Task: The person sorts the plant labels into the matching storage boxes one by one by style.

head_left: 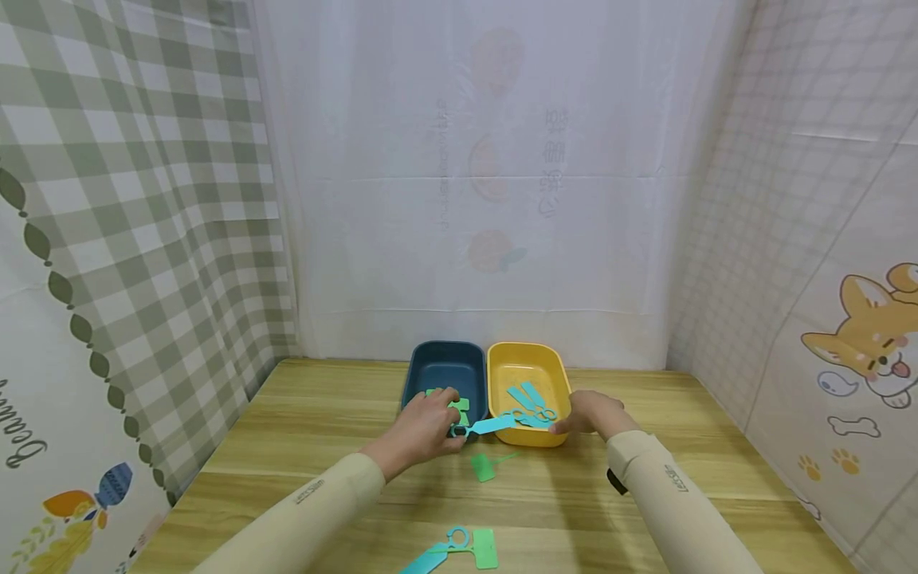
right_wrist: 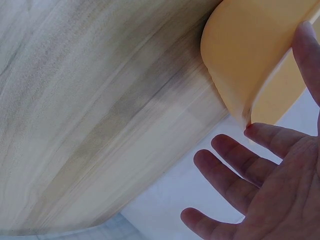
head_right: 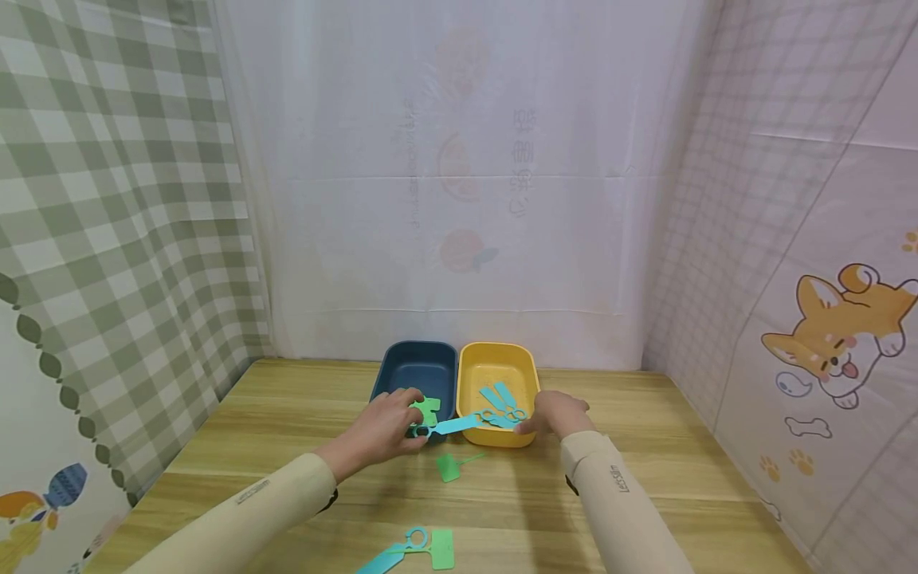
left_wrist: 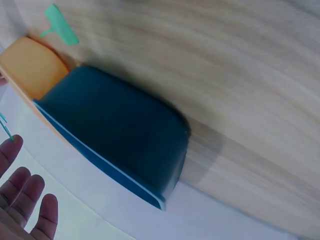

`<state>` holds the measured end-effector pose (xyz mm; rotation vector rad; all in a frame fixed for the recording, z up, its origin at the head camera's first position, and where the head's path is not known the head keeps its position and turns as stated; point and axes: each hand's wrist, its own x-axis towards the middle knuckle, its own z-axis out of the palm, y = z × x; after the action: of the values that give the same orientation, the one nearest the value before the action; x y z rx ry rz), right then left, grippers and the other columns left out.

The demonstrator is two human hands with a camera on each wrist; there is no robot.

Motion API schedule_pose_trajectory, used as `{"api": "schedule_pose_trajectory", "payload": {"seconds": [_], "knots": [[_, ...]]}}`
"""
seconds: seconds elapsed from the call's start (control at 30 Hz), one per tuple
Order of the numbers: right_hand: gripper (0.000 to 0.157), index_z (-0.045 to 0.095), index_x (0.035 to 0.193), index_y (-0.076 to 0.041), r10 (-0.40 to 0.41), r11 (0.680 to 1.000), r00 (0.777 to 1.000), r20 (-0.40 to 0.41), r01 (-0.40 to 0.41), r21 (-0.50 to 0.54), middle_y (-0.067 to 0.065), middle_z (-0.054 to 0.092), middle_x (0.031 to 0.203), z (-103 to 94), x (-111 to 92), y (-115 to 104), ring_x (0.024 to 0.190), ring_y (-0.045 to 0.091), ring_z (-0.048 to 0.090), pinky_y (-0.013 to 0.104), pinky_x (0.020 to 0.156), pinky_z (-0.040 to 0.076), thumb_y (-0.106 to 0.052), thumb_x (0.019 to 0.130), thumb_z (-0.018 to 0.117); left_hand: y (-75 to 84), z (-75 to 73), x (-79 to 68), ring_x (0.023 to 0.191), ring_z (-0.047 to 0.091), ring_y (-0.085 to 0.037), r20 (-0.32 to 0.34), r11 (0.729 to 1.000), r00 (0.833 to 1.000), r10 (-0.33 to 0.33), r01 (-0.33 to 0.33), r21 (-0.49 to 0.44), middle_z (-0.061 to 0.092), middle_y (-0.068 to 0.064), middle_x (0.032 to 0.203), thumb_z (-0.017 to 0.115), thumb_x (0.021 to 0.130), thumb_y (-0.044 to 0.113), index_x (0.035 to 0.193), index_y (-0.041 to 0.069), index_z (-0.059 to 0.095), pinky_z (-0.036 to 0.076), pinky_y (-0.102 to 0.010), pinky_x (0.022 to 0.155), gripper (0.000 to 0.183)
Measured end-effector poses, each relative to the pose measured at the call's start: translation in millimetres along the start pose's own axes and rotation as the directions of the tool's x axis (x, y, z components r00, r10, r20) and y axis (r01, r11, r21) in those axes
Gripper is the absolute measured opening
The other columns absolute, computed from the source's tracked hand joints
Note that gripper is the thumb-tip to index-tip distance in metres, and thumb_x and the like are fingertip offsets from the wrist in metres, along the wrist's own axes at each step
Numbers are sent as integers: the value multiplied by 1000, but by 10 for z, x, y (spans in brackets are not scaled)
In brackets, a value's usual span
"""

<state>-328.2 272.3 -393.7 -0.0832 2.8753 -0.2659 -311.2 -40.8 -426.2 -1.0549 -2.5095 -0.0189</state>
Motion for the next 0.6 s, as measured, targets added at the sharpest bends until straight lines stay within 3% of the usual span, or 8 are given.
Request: {"api": "schedule_pose_trajectory", "payload": {"seconds": [0.37,0.6], "knots": [[46,64,96,-4,-5,1000,1000,-6,5,3,10,66,101,-4,-7,1,93,28,59,63,84,45,-45,82,79,48,-21,304,103,59,-20,90,995,991,-96,95,15,61,-3,125,68,90,44,90,16,78,47,-31,72,30],[43,65,95,-6,4,1000,1000,-2,-4,17,10,67,102,-1,-8,-3,94,28,59,63,85,44,-44,82,80,79,-1,477,97,57,-18,66,992,991,-119,116,44,62,-2,116,67,90,45,82,16,74,46,-31,68,31]]}}
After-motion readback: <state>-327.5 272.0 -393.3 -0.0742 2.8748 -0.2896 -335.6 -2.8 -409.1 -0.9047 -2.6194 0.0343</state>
